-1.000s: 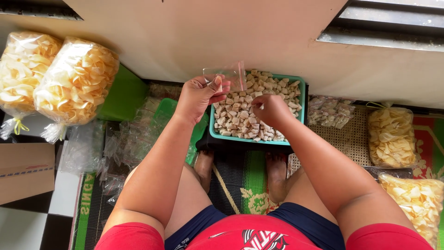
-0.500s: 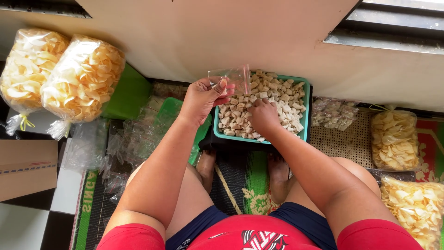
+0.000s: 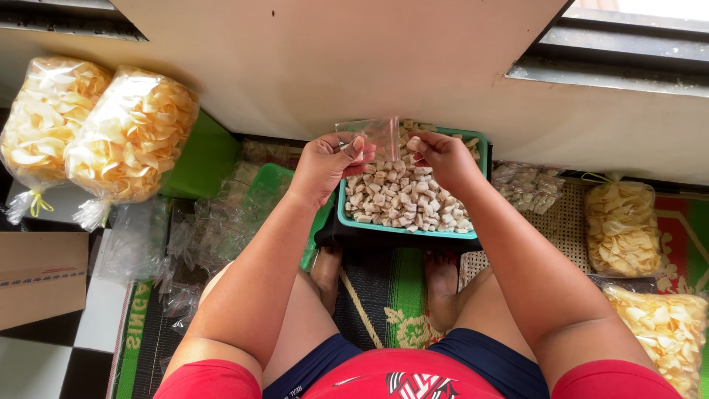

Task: The person sits on a mat and packs small, light-colored food pieces from a green tray into small clear plastic bags. They fill each bag by hand, seal it, and place it aside before repeating the process.

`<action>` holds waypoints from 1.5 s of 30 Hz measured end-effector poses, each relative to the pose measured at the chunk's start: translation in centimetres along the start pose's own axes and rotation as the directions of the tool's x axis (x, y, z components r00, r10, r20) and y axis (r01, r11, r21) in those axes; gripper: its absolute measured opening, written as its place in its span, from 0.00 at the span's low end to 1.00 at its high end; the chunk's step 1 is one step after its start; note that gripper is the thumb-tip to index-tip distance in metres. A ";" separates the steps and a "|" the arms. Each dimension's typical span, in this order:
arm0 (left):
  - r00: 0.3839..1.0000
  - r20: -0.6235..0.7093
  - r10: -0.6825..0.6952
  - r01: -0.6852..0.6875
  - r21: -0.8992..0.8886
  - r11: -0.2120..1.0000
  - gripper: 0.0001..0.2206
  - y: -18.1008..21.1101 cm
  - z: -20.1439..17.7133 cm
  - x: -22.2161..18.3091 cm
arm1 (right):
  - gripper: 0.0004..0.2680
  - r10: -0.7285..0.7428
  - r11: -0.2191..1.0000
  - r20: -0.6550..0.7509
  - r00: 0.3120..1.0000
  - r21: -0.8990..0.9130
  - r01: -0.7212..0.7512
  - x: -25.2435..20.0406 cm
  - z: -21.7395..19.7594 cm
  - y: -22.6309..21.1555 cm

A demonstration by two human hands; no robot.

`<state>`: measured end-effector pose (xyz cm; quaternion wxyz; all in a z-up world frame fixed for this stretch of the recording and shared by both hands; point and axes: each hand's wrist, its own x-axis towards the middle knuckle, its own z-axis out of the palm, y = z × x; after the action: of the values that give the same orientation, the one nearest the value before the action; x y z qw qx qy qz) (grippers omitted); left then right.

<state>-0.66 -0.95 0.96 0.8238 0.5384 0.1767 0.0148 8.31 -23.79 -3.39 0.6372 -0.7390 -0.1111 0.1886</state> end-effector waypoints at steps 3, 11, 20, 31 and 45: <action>1.000 0.019 0.009 -0.009 -0.013 1.000 0.17 -0.3 0.3 0.2 | 0.12 -0.068 0.986 0.004 0.998 0.150 0.066 -0.7 -1.2 -0.4; 0.999 0.051 -0.009 0.008 0.012 1.000 0.18 -1.7 1.1 0.6 | 0.08 -0.068 0.942 -0.091 0.994 0.321 0.094 -2.6 -2.3 -2.3; 0.993 0.104 -0.054 0.055 -0.004 0.998 0.18 -3.5 2.1 1.0 | 0.08 -0.084 0.980 -0.026 0.996 0.181 0.087 -3.4 -2.5 -2.3; 0.980 0.158 -0.123 0.117 0.046 0.992 0.18 -4.4 3.2 0.3 | 0.08 -0.009 0.961 -0.016 1.000 0.276 0.012 -3.7 -1.9 -2.6; 0.992 0.088 -0.095 0.097 -0.019 0.995 0.15 -4.8 3.5 -0.1 | 0.06 -0.044 0.952 -0.150 0.988 0.292 0.087 -3.7 0.0 -0.2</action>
<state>-0.43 -6.00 -2.04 0.8367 0.5198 0.1661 -0.0465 4.97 -25.25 -2.66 0.7534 -0.6420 -0.0604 0.1288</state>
